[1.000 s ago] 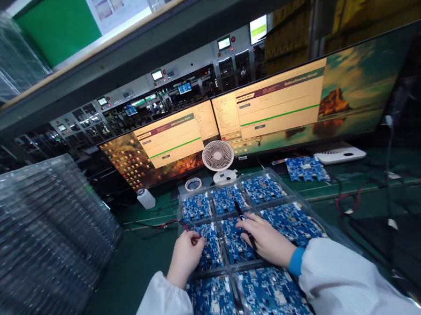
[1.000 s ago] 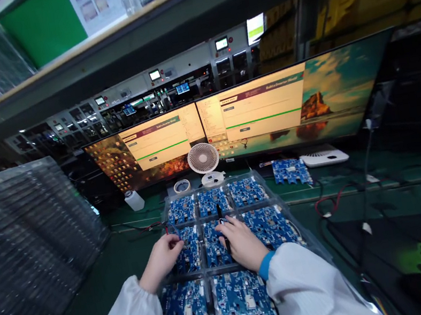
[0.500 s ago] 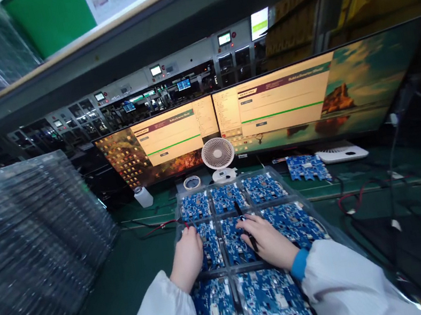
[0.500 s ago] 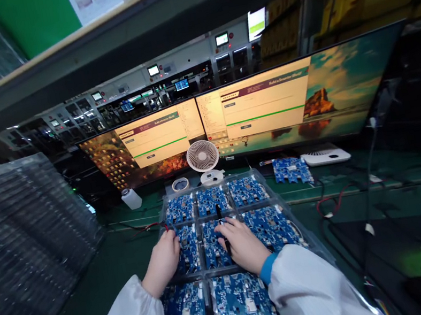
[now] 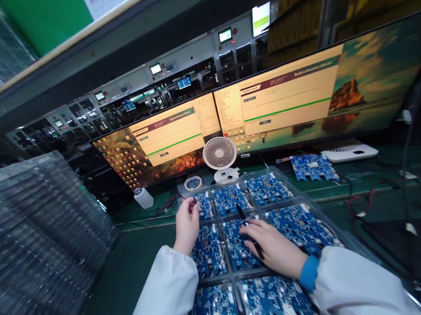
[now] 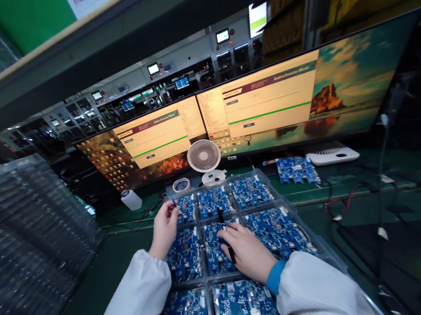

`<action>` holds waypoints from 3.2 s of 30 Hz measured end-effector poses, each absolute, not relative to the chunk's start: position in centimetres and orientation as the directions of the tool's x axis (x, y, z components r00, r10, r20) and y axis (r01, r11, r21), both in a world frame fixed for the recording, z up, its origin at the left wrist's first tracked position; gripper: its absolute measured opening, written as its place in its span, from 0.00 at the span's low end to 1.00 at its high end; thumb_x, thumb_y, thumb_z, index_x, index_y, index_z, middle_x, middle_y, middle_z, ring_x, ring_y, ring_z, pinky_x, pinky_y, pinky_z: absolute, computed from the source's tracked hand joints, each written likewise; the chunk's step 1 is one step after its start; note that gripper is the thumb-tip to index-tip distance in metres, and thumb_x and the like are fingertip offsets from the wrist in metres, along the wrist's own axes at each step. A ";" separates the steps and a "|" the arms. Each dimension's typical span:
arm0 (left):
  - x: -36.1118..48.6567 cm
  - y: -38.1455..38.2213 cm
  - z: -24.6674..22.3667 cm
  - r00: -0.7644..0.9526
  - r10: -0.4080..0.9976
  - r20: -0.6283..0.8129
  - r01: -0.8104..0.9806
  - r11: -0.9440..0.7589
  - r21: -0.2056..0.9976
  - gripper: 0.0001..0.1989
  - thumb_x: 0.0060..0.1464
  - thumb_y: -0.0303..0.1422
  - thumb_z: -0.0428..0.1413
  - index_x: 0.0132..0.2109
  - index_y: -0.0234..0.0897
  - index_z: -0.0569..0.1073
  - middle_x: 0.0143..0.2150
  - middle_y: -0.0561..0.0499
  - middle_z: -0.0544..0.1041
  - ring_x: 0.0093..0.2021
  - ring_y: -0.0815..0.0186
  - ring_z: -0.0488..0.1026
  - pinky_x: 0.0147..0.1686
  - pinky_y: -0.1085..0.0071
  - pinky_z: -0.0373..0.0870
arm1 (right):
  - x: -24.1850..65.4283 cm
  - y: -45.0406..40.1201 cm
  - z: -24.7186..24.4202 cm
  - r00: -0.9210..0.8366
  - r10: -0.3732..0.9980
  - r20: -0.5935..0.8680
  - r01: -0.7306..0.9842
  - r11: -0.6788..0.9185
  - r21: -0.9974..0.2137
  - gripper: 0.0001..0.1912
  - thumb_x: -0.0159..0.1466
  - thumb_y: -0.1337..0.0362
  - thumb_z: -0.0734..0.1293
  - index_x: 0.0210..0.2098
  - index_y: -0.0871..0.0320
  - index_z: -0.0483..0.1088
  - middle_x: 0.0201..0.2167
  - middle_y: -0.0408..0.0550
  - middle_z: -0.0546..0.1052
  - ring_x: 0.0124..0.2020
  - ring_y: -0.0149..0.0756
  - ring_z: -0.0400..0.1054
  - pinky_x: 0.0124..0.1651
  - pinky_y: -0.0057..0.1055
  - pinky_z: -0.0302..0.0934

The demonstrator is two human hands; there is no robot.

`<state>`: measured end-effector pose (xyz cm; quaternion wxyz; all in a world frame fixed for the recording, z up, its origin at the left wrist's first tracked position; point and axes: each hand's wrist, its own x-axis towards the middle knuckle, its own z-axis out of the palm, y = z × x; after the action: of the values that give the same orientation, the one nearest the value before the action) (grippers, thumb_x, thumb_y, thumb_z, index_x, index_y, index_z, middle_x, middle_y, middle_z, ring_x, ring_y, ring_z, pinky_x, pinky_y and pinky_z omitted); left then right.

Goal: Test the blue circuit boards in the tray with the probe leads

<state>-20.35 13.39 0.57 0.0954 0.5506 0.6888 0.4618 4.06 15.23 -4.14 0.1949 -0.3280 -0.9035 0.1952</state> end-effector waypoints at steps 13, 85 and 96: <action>-19.7 13.3 -0.6 -0.540 0.806 0.244 0.386 -0.020 0.922 0.18 0.53 0.33 0.56 0.51 0.33 0.70 0.46 0.43 0.77 0.32 0.69 0.75 0.32 0.72 0.74 | 4.0 15.2 -4.1 -0.707 0.674 0.215 0.525 0.704 -0.479 0.16 0.67 0.61 0.55 0.50 0.55 0.68 0.49 0.53 0.74 0.60 0.48 0.58 0.60 0.49 0.57; -24.8 19.5 -2.1 -0.184 0.941 0.284 0.794 -0.029 0.607 0.06 0.50 0.23 0.57 0.35 0.38 0.73 0.38 0.49 0.79 0.42 0.61 0.75 0.47 0.66 0.67 | 4.1 15.0 -3.5 -0.732 0.673 0.108 0.558 0.682 -0.473 0.16 0.67 0.61 0.55 0.50 0.54 0.67 0.51 0.51 0.73 0.62 0.47 0.56 0.61 0.50 0.55; -24.9 19.0 -1.6 -0.165 0.953 0.254 0.744 -0.049 0.666 0.06 0.46 0.23 0.58 0.29 0.38 0.74 0.29 0.53 0.76 0.34 0.64 0.72 0.40 0.70 0.65 | 4.2 14.9 -3.1 -0.731 0.677 0.087 0.566 0.672 -0.478 0.16 0.67 0.61 0.54 0.51 0.54 0.66 0.51 0.51 0.72 0.62 0.48 0.55 0.60 0.51 0.54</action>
<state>-24.93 19.03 -1.63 0.1458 0.6294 0.6741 0.3581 4.20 14.92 -3.14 0.1293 -0.3433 -0.9051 0.2148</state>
